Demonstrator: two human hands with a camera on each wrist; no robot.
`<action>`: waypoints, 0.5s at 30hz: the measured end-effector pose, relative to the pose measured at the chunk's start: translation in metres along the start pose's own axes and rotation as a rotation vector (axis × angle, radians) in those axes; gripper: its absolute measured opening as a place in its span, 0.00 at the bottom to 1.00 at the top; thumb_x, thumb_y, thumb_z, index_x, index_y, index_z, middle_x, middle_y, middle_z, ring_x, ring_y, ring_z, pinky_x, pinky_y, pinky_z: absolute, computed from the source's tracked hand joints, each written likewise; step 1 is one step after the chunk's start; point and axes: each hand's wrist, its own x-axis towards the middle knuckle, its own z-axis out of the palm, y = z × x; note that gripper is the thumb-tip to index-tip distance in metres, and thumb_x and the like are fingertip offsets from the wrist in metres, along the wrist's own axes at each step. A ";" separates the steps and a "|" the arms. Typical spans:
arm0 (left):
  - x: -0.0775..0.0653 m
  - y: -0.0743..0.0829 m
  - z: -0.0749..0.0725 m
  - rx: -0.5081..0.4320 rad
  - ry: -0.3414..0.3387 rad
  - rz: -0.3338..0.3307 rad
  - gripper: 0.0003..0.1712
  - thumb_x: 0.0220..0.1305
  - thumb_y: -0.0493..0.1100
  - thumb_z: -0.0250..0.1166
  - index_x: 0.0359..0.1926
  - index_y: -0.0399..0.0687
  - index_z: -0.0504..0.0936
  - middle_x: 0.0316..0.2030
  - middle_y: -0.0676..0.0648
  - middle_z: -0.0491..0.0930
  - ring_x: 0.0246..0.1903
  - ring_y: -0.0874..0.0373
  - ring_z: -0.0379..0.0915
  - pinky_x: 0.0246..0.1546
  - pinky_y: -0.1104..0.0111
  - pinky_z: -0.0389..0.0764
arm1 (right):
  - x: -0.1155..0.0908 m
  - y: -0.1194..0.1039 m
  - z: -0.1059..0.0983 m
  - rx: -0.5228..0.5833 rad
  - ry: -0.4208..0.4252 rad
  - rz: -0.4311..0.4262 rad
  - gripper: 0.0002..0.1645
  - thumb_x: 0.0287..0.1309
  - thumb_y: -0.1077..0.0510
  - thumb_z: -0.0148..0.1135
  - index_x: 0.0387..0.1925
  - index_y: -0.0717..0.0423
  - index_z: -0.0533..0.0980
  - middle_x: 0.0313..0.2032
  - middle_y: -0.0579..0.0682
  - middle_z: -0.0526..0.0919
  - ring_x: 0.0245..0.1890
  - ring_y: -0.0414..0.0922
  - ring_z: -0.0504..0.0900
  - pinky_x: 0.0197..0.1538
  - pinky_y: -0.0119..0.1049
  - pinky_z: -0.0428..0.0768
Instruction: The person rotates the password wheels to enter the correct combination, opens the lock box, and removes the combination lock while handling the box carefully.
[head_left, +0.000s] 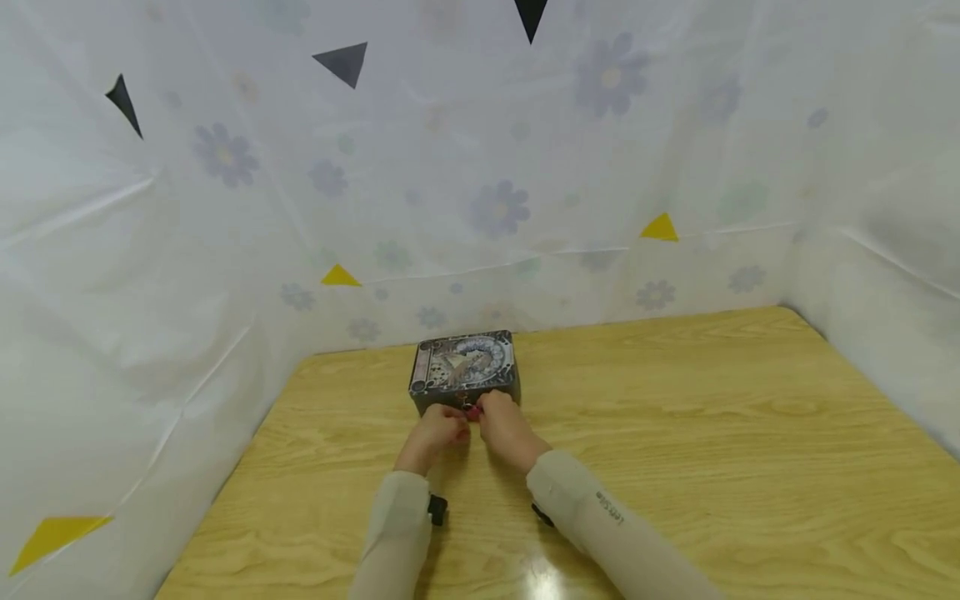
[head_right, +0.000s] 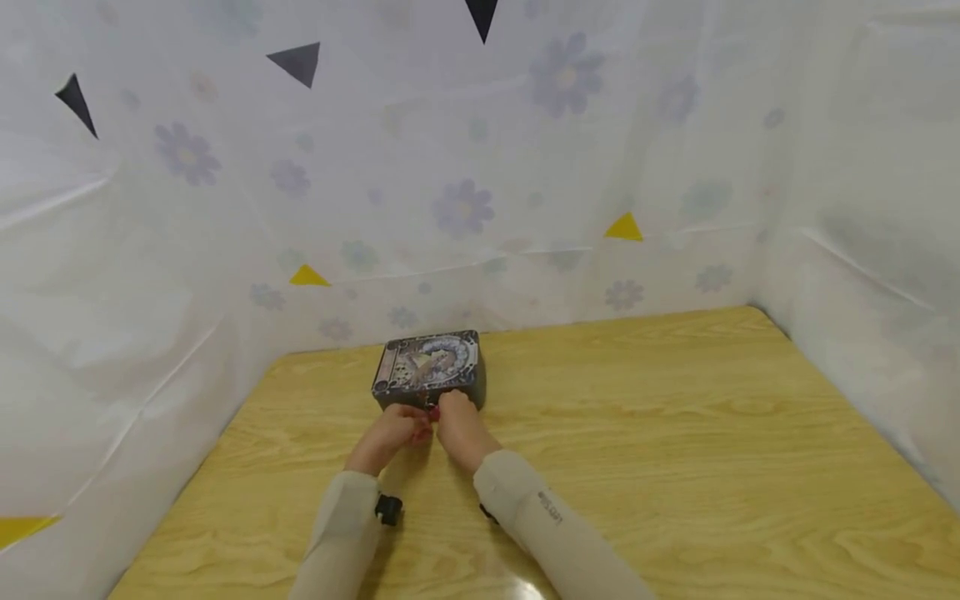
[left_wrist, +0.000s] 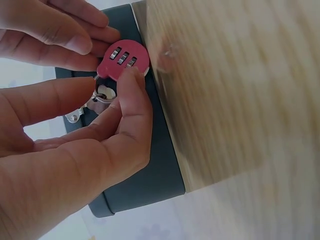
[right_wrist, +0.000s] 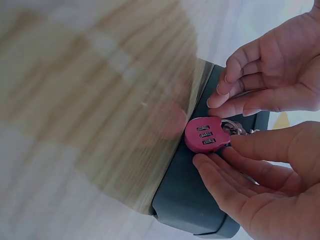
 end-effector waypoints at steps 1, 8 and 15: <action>-0.001 0.002 -0.001 -0.002 -0.001 0.007 0.08 0.52 0.31 0.58 0.31 0.32 0.82 0.27 0.44 0.77 0.24 0.56 0.75 0.25 0.65 0.79 | 0.000 0.000 0.000 0.005 -0.004 0.009 0.05 0.54 0.73 0.58 0.26 0.67 0.78 0.26 0.57 0.79 0.30 0.52 0.81 0.31 0.41 0.79; 0.014 -0.013 -0.002 -0.006 0.042 -0.101 0.09 0.54 0.31 0.56 0.32 0.32 0.83 0.27 0.44 0.81 0.26 0.56 0.79 0.27 0.66 0.82 | 0.003 -0.002 -0.001 0.039 -0.031 0.060 0.08 0.53 0.74 0.55 0.22 0.65 0.76 0.23 0.55 0.78 0.22 0.44 0.72 0.25 0.37 0.74; 0.046 -0.064 -0.006 -0.076 0.025 -0.096 0.09 0.57 0.33 0.61 0.36 0.30 0.83 0.28 0.43 0.83 0.25 0.55 0.81 0.25 0.65 0.83 | 0.001 -0.005 -0.002 0.109 -0.078 0.120 0.08 0.54 0.74 0.53 0.28 0.69 0.79 0.25 0.56 0.81 0.21 0.43 0.72 0.24 0.34 0.73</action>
